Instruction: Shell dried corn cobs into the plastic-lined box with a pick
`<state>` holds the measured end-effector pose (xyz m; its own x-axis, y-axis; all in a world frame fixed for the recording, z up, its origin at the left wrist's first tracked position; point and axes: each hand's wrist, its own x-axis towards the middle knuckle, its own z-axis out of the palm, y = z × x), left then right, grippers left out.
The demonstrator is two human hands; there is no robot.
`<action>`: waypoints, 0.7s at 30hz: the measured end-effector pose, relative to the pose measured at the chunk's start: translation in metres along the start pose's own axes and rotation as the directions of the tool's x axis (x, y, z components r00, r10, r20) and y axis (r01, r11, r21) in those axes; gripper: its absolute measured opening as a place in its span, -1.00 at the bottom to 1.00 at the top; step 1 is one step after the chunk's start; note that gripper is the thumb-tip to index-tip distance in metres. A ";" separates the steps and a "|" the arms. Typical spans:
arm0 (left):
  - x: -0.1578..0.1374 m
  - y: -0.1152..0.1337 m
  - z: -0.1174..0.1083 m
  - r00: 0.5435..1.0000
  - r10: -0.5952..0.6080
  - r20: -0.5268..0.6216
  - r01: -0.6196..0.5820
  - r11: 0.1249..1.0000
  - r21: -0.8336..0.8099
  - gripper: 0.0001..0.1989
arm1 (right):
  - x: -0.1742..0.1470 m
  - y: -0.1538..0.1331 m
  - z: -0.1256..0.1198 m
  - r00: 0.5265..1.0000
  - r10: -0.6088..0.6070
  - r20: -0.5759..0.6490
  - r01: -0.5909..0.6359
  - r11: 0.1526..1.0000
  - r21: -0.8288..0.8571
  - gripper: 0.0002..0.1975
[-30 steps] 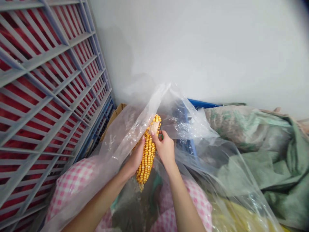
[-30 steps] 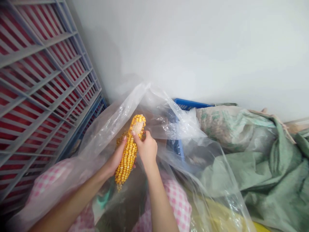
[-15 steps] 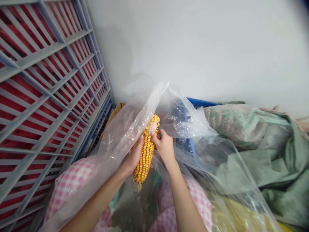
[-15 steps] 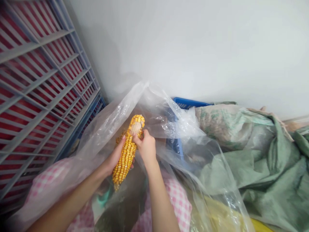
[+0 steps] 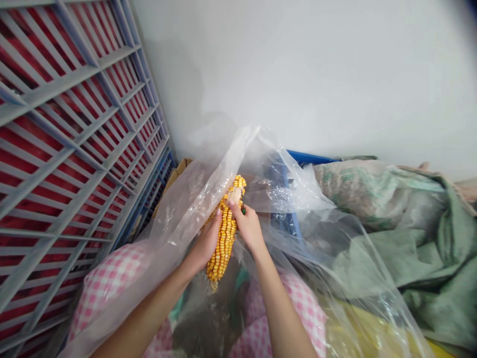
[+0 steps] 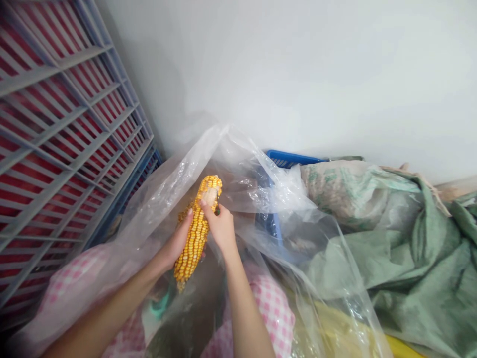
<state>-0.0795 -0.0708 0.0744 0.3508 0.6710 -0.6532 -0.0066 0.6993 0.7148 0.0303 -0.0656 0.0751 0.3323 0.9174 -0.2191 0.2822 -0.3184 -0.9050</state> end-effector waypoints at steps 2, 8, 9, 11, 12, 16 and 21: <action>-0.002 0.002 -0.001 0.999 -0.043 0.020 0.043 0.999 -0.001 -0.34 | 0.001 0.000 -0.001 0.999 -0.048 -0.026 0.047 0.998 -0.033 -0.49; -0.007 0.007 -0.002 0.986 -0.152 0.063 0.152 0.988 0.007 -0.39 | 0.002 0.004 -0.004 0.989 -0.135 -0.053 0.122 0.972 -0.200 -0.49; -0.007 0.008 -0.002 0.985 -0.160 0.063 0.160 0.987 0.007 -0.40 | 0.003 0.005 -0.004 0.989 -0.141 -0.051 0.127 0.968 -0.216 -0.49; -0.007 0.007 -0.003 0.984 -0.164 0.069 0.164 0.986 0.010 -0.40 | 0.003 0.007 -0.004 0.988 -0.149 -0.043 0.135 0.962 -0.237 -0.49; -0.006 0.006 -0.004 0.983 -0.166 0.074 0.165 0.986 0.011 -0.40 | 0.003 0.007 -0.004 0.988 -0.150 -0.039 0.136 0.960 -0.243 -0.49; -0.005 0.004 -0.006 0.980 -0.180 0.080 0.180 0.984 0.002 -0.38 | 0.003 0.010 -0.004 0.989 -0.144 -0.019 0.135 0.959 -0.249 -0.50; -0.003 0.002 -0.008 0.976 -0.195 0.092 0.194 0.981 0.019 -0.38 | 0.003 0.014 -0.003 0.990 -0.137 -0.017 0.129 0.964 -0.232 -0.49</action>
<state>-0.0877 -0.0696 0.0757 0.4302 0.4959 -0.7543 0.0795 0.8116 0.5788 0.0383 -0.0680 0.0629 0.3055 0.9482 -0.0869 0.5239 -0.2436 -0.8162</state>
